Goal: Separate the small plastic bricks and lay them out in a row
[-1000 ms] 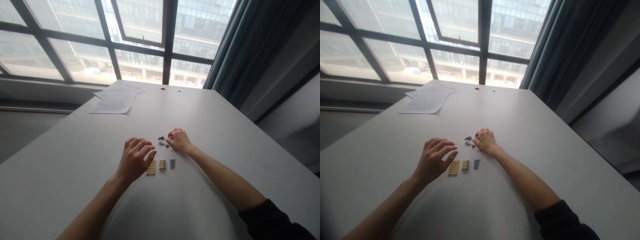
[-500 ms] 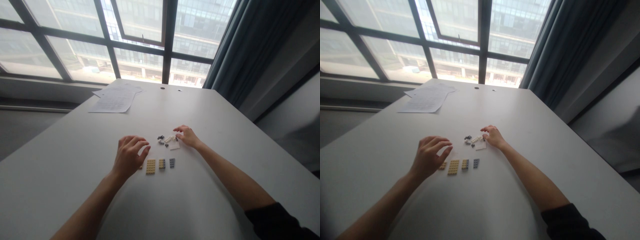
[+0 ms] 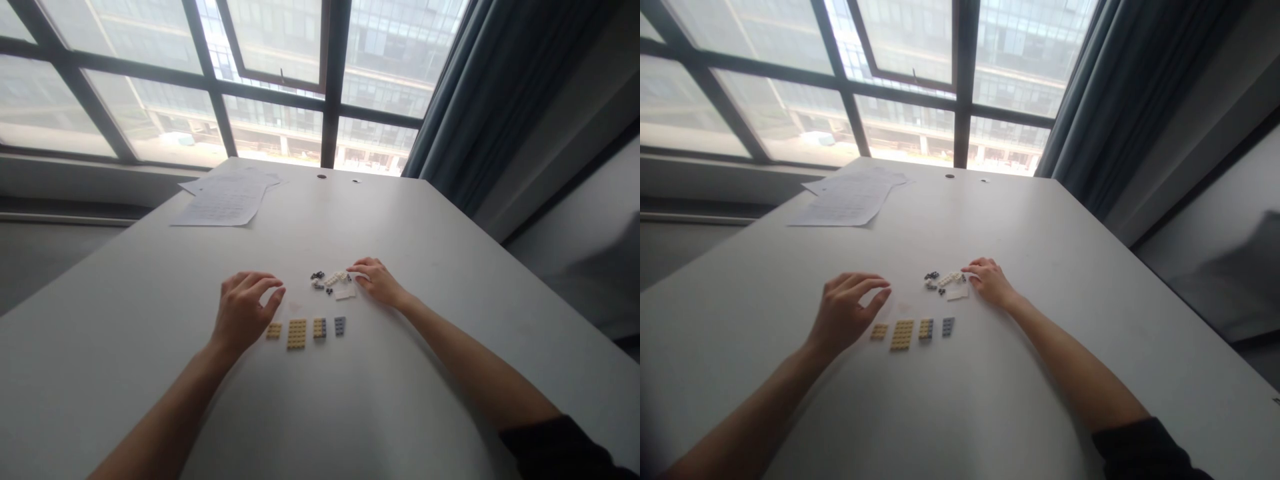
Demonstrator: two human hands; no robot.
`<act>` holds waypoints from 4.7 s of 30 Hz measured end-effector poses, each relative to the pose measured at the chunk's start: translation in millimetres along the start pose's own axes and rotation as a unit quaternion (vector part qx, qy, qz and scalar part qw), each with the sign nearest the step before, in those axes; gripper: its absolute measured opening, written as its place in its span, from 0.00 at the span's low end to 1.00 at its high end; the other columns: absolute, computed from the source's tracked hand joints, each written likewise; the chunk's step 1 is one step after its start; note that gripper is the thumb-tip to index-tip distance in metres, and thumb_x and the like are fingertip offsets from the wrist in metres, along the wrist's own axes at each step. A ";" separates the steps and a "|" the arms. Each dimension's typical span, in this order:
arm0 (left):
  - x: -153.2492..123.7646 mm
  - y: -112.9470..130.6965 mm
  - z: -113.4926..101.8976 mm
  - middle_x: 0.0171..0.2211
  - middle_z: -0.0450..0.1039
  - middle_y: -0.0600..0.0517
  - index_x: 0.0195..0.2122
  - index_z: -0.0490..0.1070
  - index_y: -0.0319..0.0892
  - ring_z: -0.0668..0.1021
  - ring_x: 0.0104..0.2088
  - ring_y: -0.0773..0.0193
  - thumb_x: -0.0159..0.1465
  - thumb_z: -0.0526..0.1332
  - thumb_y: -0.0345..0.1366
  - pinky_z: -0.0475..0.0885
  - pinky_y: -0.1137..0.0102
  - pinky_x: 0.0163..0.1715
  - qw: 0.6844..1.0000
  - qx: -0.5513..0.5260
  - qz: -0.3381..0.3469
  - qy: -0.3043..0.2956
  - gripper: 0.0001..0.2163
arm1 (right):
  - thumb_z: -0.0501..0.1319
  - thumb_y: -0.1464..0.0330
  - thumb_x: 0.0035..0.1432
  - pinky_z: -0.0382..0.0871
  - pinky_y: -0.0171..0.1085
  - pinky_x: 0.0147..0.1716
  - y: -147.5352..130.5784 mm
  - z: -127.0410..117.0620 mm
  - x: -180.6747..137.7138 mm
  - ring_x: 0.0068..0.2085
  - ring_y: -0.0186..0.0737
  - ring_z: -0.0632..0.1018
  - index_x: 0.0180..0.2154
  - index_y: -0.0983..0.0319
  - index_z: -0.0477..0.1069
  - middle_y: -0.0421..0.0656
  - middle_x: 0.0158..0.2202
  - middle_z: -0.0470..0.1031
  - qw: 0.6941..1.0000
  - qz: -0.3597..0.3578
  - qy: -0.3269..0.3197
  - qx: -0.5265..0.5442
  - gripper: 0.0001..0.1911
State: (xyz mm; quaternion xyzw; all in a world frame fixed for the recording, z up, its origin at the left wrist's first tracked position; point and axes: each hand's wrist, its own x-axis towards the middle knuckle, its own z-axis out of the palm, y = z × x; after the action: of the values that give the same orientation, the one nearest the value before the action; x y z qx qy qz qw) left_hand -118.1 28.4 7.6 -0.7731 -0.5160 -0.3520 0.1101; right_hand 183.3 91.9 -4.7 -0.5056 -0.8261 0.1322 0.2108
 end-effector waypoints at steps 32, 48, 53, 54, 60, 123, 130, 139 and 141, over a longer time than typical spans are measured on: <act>-1.0 40.1 -3.7 0.43 0.76 0.49 0.42 0.74 0.46 0.72 0.48 0.57 0.64 0.58 0.40 0.62 0.58 0.50 0.978 -0.078 0.140 -0.134 0.09 | 0.59 0.50 0.56 0.66 0.38 0.39 -41.7 -4.9 -31.5 0.41 0.39 0.73 0.38 0.61 0.76 0.46 0.44 0.74 0.825 0.110 -0.012 0.555 0.22; -16.8 72.2 8.3 0.47 0.75 0.54 0.49 0.72 0.50 0.69 0.55 0.57 0.62 0.60 0.45 0.51 0.57 0.60 0.946 -0.105 0.215 -0.220 0.15 | 0.66 0.64 0.54 0.62 0.46 0.51 -53.4 11.6 -83.9 0.49 0.45 0.68 0.42 0.60 0.74 0.45 0.47 0.71 0.999 -0.037 0.028 0.024 0.13; -17.7 72.7 10.1 0.47 0.76 0.54 0.48 0.72 0.50 0.69 0.54 0.57 0.62 0.60 0.45 0.50 0.57 0.60 0.945 -0.103 0.215 -0.222 0.15 | 0.66 0.64 0.53 0.61 0.45 0.52 -54.3 11.6 -84.7 0.49 0.44 0.67 0.43 0.59 0.73 0.44 0.47 0.71 0.999 -0.038 0.022 0.030 0.14; -17.7 72.5 10.2 0.47 0.76 0.54 0.48 0.72 0.50 0.70 0.54 0.57 0.62 0.60 0.45 0.50 0.57 0.60 0.945 -0.103 0.215 -0.223 0.15 | 0.66 0.64 0.53 0.61 0.45 0.52 -54.4 11.5 -84.4 0.49 0.44 0.67 0.43 0.58 0.73 0.44 0.47 0.71 0.999 -0.037 0.022 0.031 0.14; -17.7 73.2 9.4 0.47 0.76 0.54 0.48 0.72 0.50 0.69 0.54 0.57 0.61 0.61 0.45 0.50 0.57 0.60 0.943 -0.111 0.211 -0.231 0.14 | 0.66 0.64 0.54 0.61 0.46 0.51 -55.2 12.1 -83.5 0.50 0.45 0.67 0.43 0.58 0.74 0.45 0.47 0.71 0.999 -0.035 0.022 0.035 0.14; -52.4 105.7 -4.6 0.53 0.68 0.44 0.46 0.70 0.41 0.65 0.57 0.50 0.65 0.55 0.32 0.49 0.49 0.61 0.951 0.090 0.245 -0.166 0.10 | 0.59 0.64 0.60 0.62 0.48 0.51 -59.6 -6.1 -126.1 0.48 0.47 0.69 0.46 0.59 0.72 0.47 0.48 0.71 0.996 -0.077 -0.024 0.038 0.12; -61.6 101.5 -14.4 0.49 0.72 0.48 0.52 0.68 0.43 0.70 0.51 0.56 0.66 0.54 0.34 0.55 0.56 0.57 0.954 0.032 0.252 -0.162 0.13 | 0.58 0.65 0.61 0.63 0.46 0.50 -58.0 2.4 -133.5 0.49 0.46 0.70 0.51 0.59 0.69 0.48 0.49 0.73 0.992 -0.127 -0.007 -0.014 0.16; -68.9 104.5 -9.9 0.50 0.72 0.49 0.53 0.66 0.44 0.70 0.52 0.57 0.66 0.55 0.36 0.55 0.58 0.57 0.958 -0.026 0.212 -0.193 0.15 | 0.56 0.66 0.63 0.63 0.44 0.48 -66.1 7.0 -135.7 0.47 0.44 0.71 0.49 0.61 0.69 0.45 0.48 0.75 0.977 -0.209 0.022 -0.038 0.13; -67.9 104.0 -8.9 0.52 0.71 0.49 0.53 0.67 0.44 0.69 0.53 0.57 0.66 0.56 0.37 0.55 0.58 0.56 0.959 -0.029 0.205 -0.195 0.15 | 0.56 0.66 0.63 0.63 0.45 0.49 -66.6 7.7 -135.4 0.48 0.45 0.71 0.50 0.61 0.69 0.46 0.49 0.75 0.978 -0.204 0.019 -0.047 0.15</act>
State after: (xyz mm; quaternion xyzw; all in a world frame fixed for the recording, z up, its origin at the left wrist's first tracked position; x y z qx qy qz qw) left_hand -45.8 -71.4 -10.6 -0.9187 -0.3475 -0.1794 0.0552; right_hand 181.8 -59.1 -11.7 -0.3377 -0.9132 0.0378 0.2248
